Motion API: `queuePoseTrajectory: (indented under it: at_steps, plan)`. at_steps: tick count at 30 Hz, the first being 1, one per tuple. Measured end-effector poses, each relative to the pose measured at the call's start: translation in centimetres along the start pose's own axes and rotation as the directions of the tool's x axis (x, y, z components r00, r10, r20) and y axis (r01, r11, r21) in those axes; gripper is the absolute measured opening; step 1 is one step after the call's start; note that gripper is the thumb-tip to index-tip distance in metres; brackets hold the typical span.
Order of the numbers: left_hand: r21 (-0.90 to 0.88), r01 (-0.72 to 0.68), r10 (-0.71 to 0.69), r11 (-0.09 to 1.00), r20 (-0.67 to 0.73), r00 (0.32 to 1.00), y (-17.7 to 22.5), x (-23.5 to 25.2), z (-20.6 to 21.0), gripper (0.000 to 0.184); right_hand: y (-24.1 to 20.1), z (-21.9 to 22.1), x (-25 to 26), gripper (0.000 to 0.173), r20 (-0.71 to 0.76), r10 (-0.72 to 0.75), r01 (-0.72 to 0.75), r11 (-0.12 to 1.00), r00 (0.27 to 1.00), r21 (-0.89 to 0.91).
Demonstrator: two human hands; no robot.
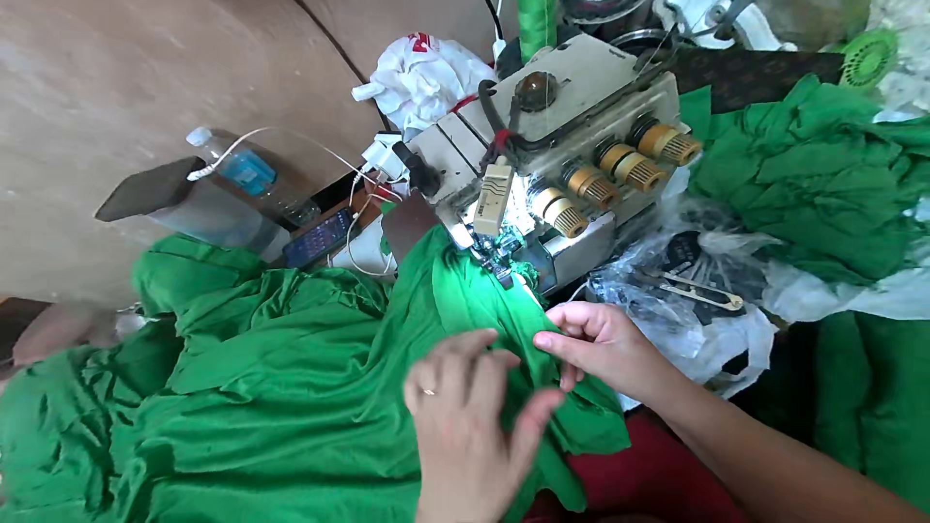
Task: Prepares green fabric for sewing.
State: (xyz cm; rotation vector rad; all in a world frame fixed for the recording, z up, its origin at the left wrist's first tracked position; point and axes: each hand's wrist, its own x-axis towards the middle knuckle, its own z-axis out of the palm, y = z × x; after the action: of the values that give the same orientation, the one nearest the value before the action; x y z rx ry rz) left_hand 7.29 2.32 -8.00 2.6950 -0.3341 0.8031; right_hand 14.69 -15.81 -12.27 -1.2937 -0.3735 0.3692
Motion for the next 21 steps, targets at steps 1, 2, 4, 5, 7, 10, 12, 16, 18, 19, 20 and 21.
queuePoseTrajectory:
  at_steps: [1, 2, 4, 5, 7, 10, 12, 16, 18, 19, 20, 21]
  plan:
    - [0.032, -0.028, 0.026, 0.999, 0.052, 0.998, 0.4, -1.4, 0.2, 0.044, -0.1, -0.2, 0.0, 0.006, 0.012, -0.001, 0.002, 0.999, 1.0, -0.037]
    - [0.041, -0.052, 0.049, 0.998, 0.086, 0.995, 0.6, -2.3, 0.1, 0.039, -0.2, -0.6, 0.0, 0.013, 0.019, -0.014, 0.016, 0.994, 1.0, -0.11]
    - [-0.113, -0.036, 0.047, 0.993, 0.092, 0.995, 0.5, -2.7, -1.2, 0.036, -0.4, -1.7, 0.2, 0.029, -0.018, -0.103, 0.087, 0.912, 0.994, -0.4]
    - [-0.246, 0.019, 0.004, 0.969, 0.093, 0.996, 0.7, -2.4, -2.3, 0.036, -0.3, -2.3, 0.2, 0.035, -0.059, -0.178, 0.11, 0.804, 0.982, -0.585]
    - [-0.467, 0.152, -0.102, 0.871, 0.131, 0.986, 1.2, -1.3, -4.3, 0.033, -0.3, -3.1, 0.5, 0.034, -0.104, -0.321, 0.115, 0.595, 0.941, -0.795]
    - [-0.665, 0.246, -0.134, 0.705, 0.216, 0.967, 2.0, 0.7, -5.9, 0.029, -1.5, -2.1, 0.8, 0.034, -0.031, -0.498, 0.243, 0.474, 0.866, -0.846]
    - [-0.712, 0.257, -0.076, 0.654, 0.276, 0.958, 2.4, 1.7, -6.7, 0.027, -2.8, -0.7, 1.1, 0.043, 0.195, -0.569, 0.475, 0.398, 0.799, -0.785]
    - [-0.229, 0.046, 0.046, 0.972, 0.382, 0.923, 2.2, 2.9, -9.0, 0.042, -4.3, 0.6, 2.2, 0.036, 0.541, -0.523, 0.752, 0.465, 0.659, -0.467]
    - [-0.015, -0.03, 0.033, 0.999, 0.359, 0.933, 1.4, 2.9, -9.7, 0.041, -4.4, 0.4, 2.3, 0.032, 0.609, -0.462, 0.752, 0.529, 0.644, -0.394]
    - [0.05, -0.048, 0.028, 0.998, 0.346, 0.938, 0.9, 2.9, -10.0, 0.035, -4.4, 0.3, 2.2, 0.033, 0.617, -0.442, 0.742, 0.541, 0.652, -0.396]
    - [0.093, -0.07, 0.035, 0.993, 0.335, 0.942, 0.4, 2.8, -10.1, 0.026, -4.4, 0.2, 1.9, 0.033, 0.617, -0.429, 0.731, 0.554, 0.66, -0.398]
    - [0.12, -0.094, 0.051, 0.988, 0.324, 0.945, 0.1, 2.6, -10.2, 0.02, -4.3, 0.1, 1.7, 0.034, 0.615, -0.421, 0.723, 0.564, 0.667, -0.399]
